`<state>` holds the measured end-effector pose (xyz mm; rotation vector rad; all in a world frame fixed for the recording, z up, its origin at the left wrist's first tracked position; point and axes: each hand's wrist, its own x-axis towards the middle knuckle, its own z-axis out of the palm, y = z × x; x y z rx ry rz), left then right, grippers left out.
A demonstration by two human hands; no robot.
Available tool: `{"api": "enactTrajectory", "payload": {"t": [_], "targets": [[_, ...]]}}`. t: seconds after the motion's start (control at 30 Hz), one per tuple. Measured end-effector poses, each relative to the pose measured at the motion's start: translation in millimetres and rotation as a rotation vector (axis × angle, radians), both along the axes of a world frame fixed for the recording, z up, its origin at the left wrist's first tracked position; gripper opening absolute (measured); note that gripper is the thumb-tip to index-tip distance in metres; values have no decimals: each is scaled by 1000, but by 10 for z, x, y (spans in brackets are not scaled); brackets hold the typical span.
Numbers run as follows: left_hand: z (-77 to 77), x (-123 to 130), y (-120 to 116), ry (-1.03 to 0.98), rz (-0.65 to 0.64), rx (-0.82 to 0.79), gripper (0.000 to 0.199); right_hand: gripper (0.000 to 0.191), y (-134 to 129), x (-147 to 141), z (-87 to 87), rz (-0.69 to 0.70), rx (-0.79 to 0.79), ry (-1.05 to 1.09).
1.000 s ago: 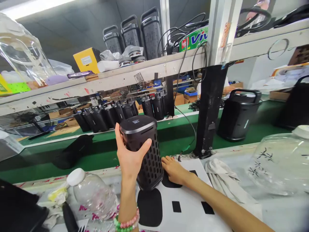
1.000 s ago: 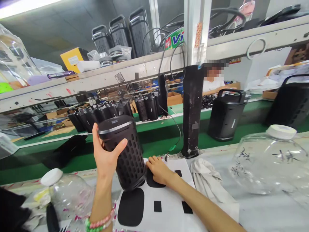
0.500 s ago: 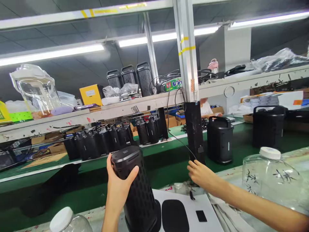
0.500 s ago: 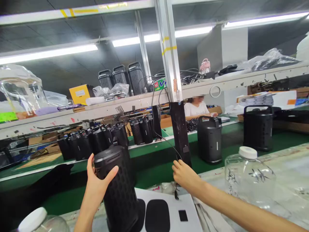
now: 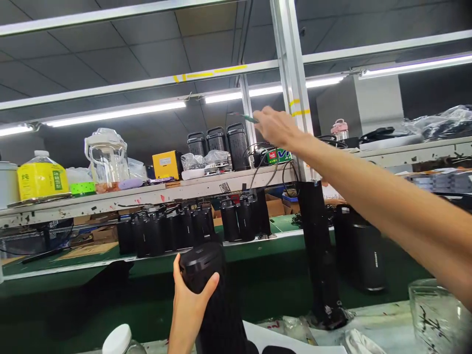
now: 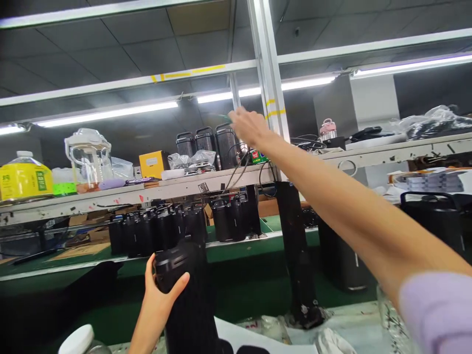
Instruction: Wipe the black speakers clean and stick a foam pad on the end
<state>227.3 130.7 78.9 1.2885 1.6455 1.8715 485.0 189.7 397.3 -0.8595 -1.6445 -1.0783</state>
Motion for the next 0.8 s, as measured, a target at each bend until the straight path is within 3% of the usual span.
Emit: {"api": "enactTrajectory", "payload": {"t": [0.07,0.1,0.17,0.23,0.3,0.37,0.43,0.5,0.6,0.67,0.8], "targets": [[-1,-18,-3,8,2,-23,113,92,24,-45,336,-47,-23,86],[1,-23,-7,13,-1,-31,113,94,-29,-43,365,-53,-15,123],[10,-27,-18,16,-7,-32,111,87,-257,-13,127,-23,37,152],[19,-24,-27,-5,-24,-19,113,57,-591,33,-437,63,95,112],[30,-9,-38,-22,-46,11,116,34,-940,82,-1168,224,112,33],[47,22,-55,-28,-57,38,115,23,-1212,129,-1884,395,-48,-45],[74,66,-77,-33,-35,53,108,17,-1325,168,-2467,486,-252,-132],[105,116,-98,-35,42,55,101,30,-1235,191,-2902,511,-516,-88],[136,188,-124,-16,150,94,94,50,-804,185,-3424,364,-904,23],[141,239,-143,-5,147,139,90,45,-474,137,-3761,292,-1118,-23],[142,362,-181,32,92,186,87,15,-82,-84,-4357,390,-1228,-146]]}}
